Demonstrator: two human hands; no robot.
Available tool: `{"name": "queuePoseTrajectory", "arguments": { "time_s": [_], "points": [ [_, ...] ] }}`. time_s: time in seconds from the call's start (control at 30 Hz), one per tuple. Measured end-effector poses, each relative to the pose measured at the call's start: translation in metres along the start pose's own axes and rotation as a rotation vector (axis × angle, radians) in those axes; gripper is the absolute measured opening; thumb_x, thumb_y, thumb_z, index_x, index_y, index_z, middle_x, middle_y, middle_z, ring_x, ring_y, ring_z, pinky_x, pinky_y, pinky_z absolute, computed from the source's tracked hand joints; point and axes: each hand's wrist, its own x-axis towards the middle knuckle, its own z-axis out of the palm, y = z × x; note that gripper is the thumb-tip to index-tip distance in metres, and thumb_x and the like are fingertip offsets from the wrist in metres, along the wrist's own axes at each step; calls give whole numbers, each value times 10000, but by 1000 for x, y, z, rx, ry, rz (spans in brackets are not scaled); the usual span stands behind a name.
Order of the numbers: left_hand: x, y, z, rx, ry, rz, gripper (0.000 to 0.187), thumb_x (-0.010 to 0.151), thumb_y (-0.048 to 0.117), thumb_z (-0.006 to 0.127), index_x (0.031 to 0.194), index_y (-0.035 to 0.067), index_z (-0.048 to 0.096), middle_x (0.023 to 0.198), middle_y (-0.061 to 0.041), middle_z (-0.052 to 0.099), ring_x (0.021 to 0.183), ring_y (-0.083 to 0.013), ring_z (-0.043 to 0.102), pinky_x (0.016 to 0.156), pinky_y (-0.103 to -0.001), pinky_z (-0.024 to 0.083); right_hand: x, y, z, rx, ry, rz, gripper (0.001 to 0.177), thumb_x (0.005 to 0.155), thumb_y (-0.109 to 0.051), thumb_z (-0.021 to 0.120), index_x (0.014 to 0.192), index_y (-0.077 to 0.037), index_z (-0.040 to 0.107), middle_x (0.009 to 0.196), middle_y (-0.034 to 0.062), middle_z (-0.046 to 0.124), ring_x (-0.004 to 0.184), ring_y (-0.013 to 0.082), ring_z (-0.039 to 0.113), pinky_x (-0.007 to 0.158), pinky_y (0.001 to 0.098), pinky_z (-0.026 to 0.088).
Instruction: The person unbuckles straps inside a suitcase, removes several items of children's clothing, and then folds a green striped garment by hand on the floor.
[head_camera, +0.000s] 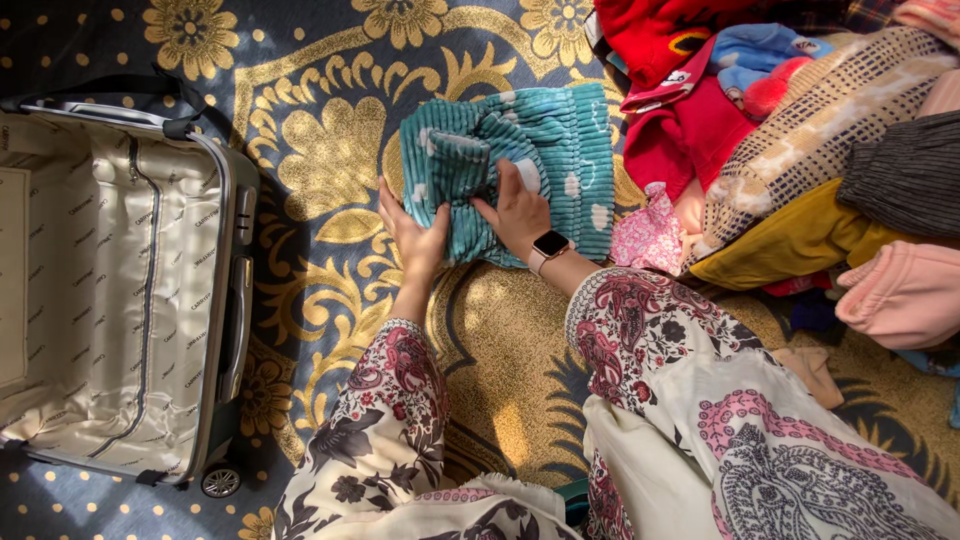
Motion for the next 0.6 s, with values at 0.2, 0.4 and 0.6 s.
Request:
{"name": "queuePoseTrajectory", "arguments": {
  "time_s": [0.2, 0.4, 0.6],
  "points": [
    [7, -28, 10, -57, -108, -319, 929, 805, 276, 830, 1521, -13, 313, 1458, -272, 482, 1343, -383, 511, 1162, -435, 372, -1, 2, -22, -6, -68, -424, 346, 935, -107, 672, 1239, -82, 509, 1230, 128, 577, 1038, 321, 665, 880, 413, 563],
    [21, -20, 1, -182, -181, -402, 869, 735, 243, 849, 1403, -54, 380, 1254, -230, 633, 1138, -334, 675, 1000, -376, 522, 27, -27, -46, 10, -168, -296, 681, 957, -195, 657, 1542, 9, 376, 1465, 191, 453, 1210, 352, 530, 979, 468, 461],
    [24, -20, 0, -427, -302, -349, 537, 794, 168, 822, 1230, -108, 671, 1141, -226, 768, 968, -268, 758, 882, -340, 590, 31, -36, -37, -62, -208, -191, 673, 979, -293, 616, 1560, -37, 393, 1474, 202, 485, 1246, 372, 510, 1009, 486, 431]
  ]
}}
